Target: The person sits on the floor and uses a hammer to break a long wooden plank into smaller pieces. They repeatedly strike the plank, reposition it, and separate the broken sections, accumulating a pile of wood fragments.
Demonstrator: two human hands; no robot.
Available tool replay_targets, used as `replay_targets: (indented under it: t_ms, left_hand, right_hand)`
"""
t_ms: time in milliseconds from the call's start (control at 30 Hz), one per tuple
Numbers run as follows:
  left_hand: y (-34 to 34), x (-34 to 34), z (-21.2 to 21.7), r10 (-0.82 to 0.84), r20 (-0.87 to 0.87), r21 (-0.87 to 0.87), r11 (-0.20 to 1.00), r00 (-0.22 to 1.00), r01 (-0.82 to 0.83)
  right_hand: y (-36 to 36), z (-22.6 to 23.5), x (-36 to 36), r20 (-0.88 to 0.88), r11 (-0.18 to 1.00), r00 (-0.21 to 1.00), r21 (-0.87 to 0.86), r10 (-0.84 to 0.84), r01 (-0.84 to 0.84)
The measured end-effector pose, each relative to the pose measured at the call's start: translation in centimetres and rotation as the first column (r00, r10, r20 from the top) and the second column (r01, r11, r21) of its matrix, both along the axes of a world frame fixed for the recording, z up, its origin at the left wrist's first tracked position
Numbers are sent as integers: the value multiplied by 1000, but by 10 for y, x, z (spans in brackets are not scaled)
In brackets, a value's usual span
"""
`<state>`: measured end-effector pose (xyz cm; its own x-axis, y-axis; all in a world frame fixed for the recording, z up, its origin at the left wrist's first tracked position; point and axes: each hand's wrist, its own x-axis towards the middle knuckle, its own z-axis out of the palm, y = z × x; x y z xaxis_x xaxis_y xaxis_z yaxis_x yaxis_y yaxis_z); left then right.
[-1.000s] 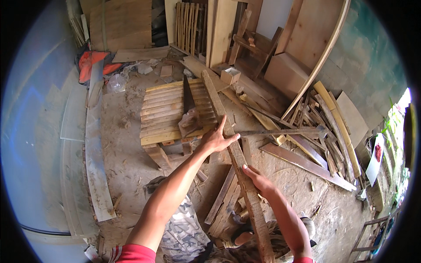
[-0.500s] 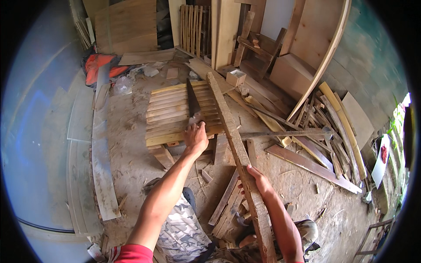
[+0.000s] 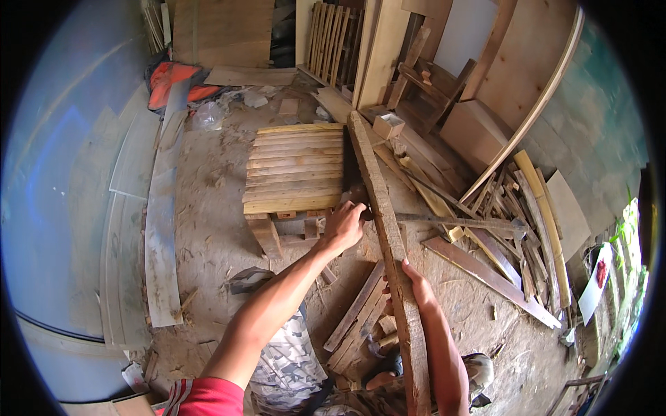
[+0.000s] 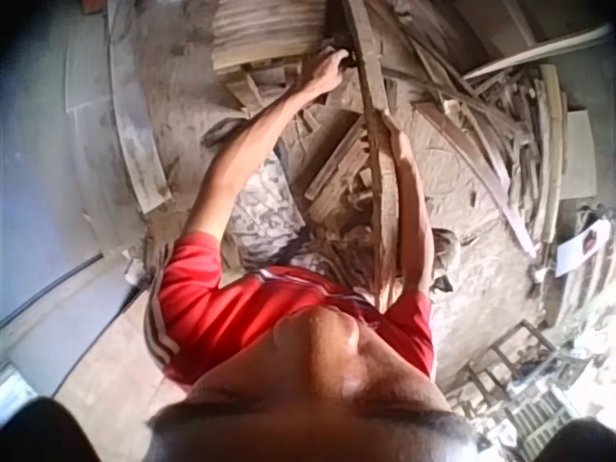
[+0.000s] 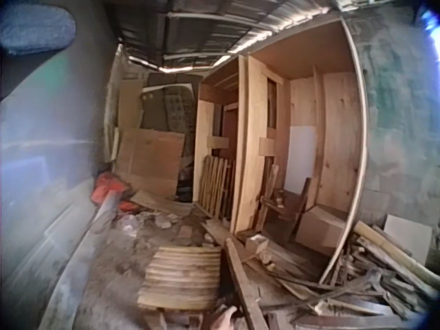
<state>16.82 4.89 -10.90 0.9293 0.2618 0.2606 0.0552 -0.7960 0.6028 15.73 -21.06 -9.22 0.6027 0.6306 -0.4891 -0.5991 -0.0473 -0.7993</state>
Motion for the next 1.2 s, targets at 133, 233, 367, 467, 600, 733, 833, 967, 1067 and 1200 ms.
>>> replay_targets:
  t_ms: [133, 233, 367, 467, 600, 733, 833, 967, 1067, 1200]
  left_hand:
    - [0, 3, 0, 42, -5, -5, 999, 999, -42]
    - [8, 4, -3, 34, -5, 3, 999, 999, -34]
    - [3, 2, 8, 13, -34, -4, 1000, 999, -13]
    - [11, -2, 2, 39, -9, 15, 999, 999, -38]
    - [2, 2, 8, 48, -14, 8, 999, 999, -48]
    - [4, 4, 2, 65, 8, 50, 997, 998, -65]
    - [-2, 8, 1, 73, 3, 146, 987, 997, -73]
    - [2, 8, -5, 101, -74, 245, 966, 992, -80]
    - [1, 11, -10, 124, -51, 223, 969, 991, -110]
    - [-1, 13, -8, 109, -95, 194, 977, 989, -89]
  right_hand:
    - [-2, -1, 4, 19, 1000, 1000, 6, 20, -20]
    - [-1, -3, 2, 3, 1000, 1000, 3, 4, -4]
    - [-5, -2, 3, 0, 1000, 1000, -1, 22, -22]
    - [5, -8, 1, 19, 1000, 1000, 14, 18, -18]
    - [-3, 1, -1, 16, 1000, 1000, -24, -9, 10]
    - [0, 5, -3, 10, 999, 1000, -26, -22, 22]
    - [-5, 7, -1, -22, 999, 999, -36, -41, 40]
    - [1, 10, -3, -10, 995, 1000, -96, -26, 25]
    - [3, 25, -4, 77, 975, 997, -220, -23, 40]
    - [18, 45, -9, 268, 917, 960, -358, -82, 178]
